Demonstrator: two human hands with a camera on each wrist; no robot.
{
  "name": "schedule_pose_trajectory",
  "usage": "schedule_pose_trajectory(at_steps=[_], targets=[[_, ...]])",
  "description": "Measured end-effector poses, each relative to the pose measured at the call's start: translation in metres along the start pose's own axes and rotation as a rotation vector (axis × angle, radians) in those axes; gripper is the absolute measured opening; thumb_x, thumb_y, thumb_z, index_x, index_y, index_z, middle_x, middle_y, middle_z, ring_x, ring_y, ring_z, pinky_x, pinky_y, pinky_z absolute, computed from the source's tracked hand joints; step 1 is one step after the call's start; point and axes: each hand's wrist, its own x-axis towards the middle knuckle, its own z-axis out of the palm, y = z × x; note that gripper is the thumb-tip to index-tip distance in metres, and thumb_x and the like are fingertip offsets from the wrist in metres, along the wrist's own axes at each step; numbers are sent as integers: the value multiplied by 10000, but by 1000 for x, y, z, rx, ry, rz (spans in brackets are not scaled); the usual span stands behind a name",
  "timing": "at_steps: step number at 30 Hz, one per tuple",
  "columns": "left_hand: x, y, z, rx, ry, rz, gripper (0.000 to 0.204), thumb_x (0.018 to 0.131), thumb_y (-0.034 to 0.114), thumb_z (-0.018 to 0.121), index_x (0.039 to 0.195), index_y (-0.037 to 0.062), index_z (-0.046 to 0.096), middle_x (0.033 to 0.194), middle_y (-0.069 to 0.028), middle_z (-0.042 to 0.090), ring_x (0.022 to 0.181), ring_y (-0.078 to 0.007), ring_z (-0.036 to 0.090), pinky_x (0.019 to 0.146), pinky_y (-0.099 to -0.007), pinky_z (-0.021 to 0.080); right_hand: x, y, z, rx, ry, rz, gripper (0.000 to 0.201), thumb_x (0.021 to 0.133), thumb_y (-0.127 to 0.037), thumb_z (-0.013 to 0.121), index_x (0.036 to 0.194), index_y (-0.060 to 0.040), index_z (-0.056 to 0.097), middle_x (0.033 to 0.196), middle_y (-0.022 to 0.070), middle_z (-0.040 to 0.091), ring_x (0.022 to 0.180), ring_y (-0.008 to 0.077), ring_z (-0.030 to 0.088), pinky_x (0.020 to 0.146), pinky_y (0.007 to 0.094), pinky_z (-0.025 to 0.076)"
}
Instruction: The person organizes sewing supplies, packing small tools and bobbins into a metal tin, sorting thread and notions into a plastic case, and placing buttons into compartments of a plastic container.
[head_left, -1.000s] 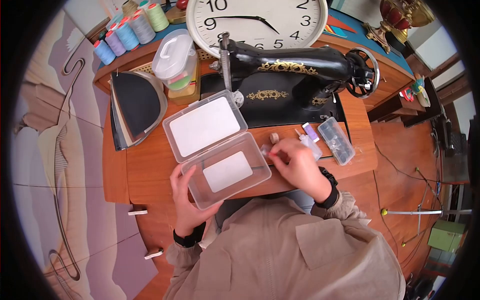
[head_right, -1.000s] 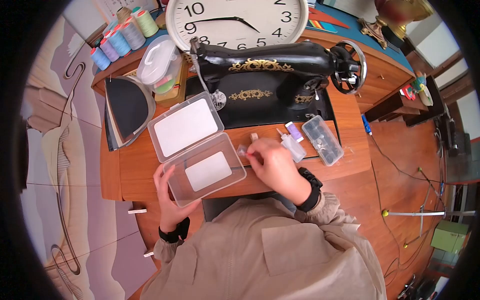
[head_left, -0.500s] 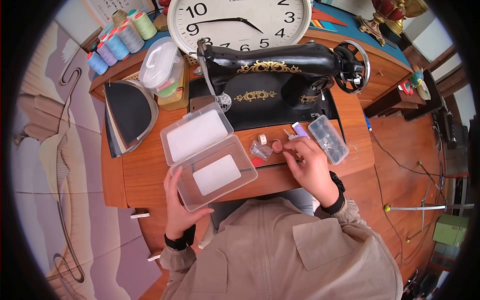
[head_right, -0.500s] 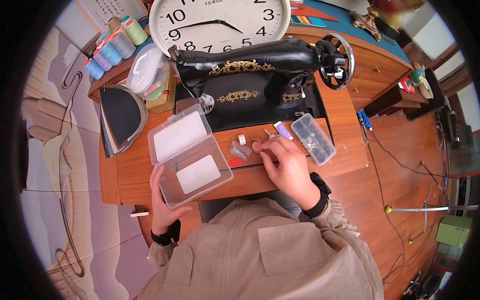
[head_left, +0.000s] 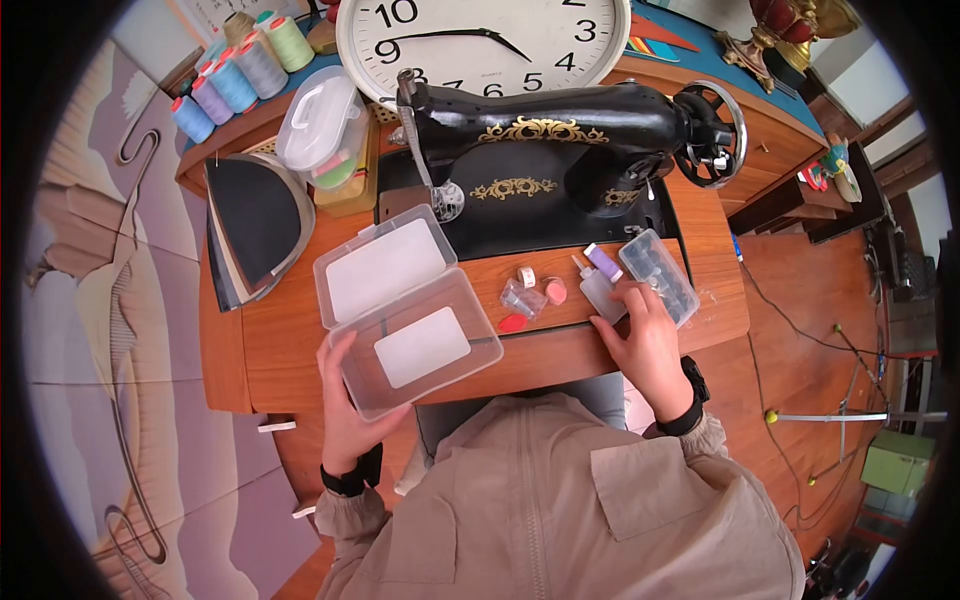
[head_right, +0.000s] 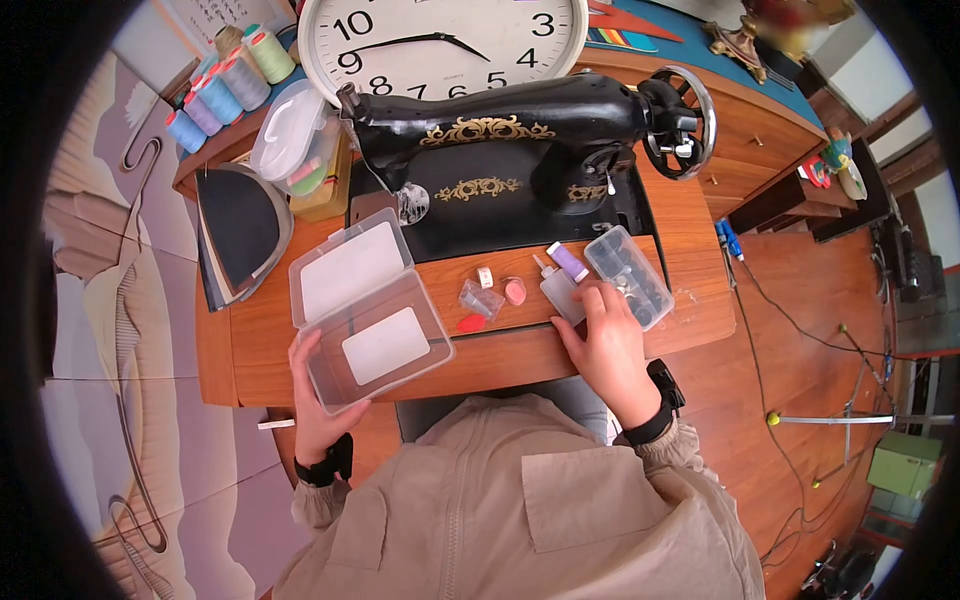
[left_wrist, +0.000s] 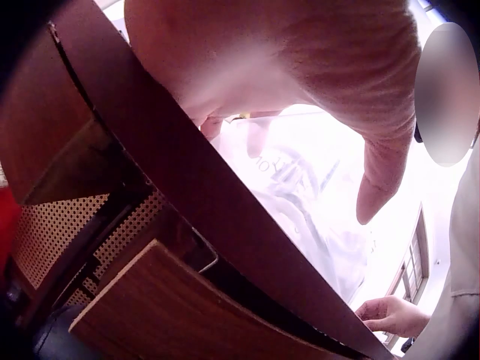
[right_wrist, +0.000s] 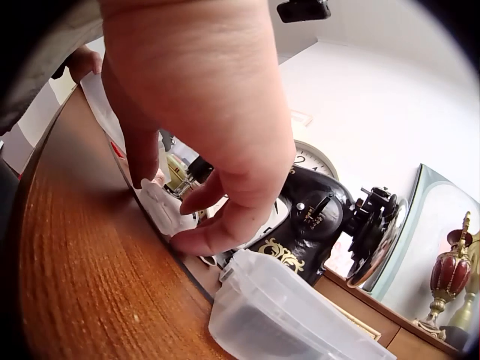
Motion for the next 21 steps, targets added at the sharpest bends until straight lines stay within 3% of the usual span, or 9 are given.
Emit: schedule_pose_trajectory(at_steps=[4,9,16,21], targets=[[-5,-14,2,-127,-7,-25,1002,579,301,961,1400,91,426,1460,-185,372,1366,-355,406,1114,-459,356,1,5,4,-39,19,-5,315,750,-67,810,944,-20,567,1008,138,627,869,345,628,731,422,523],[-7,-23,5,-64,14,16,914,569,329,970,1291,97,461,1429,-194,411,1345,-375,423,1091,-467,368,2,4,2,-4,-37,85,318,710,-62,816,883,-38,550,939,127,597,889,354,603,753,430,514],[-5,-14,5,-24,38,4,927,560,392,970,1285,97,473,1432,-218,423,1342,-404,428,1089,-488,367,7,-21,-1,76,106,15,339,694,-29,827,891,-50,552,1037,143,619,947,351,620,786,414,521],[-5,-17,4,-31,37,30,956,569,434,954,1324,93,477,1428,-229,433,1345,-422,426,1091,-499,363,23,-68,1,267,47,-315,366,694,-36,844,935,-56,570,1102,132,618,990,339,606,812,416,511]])
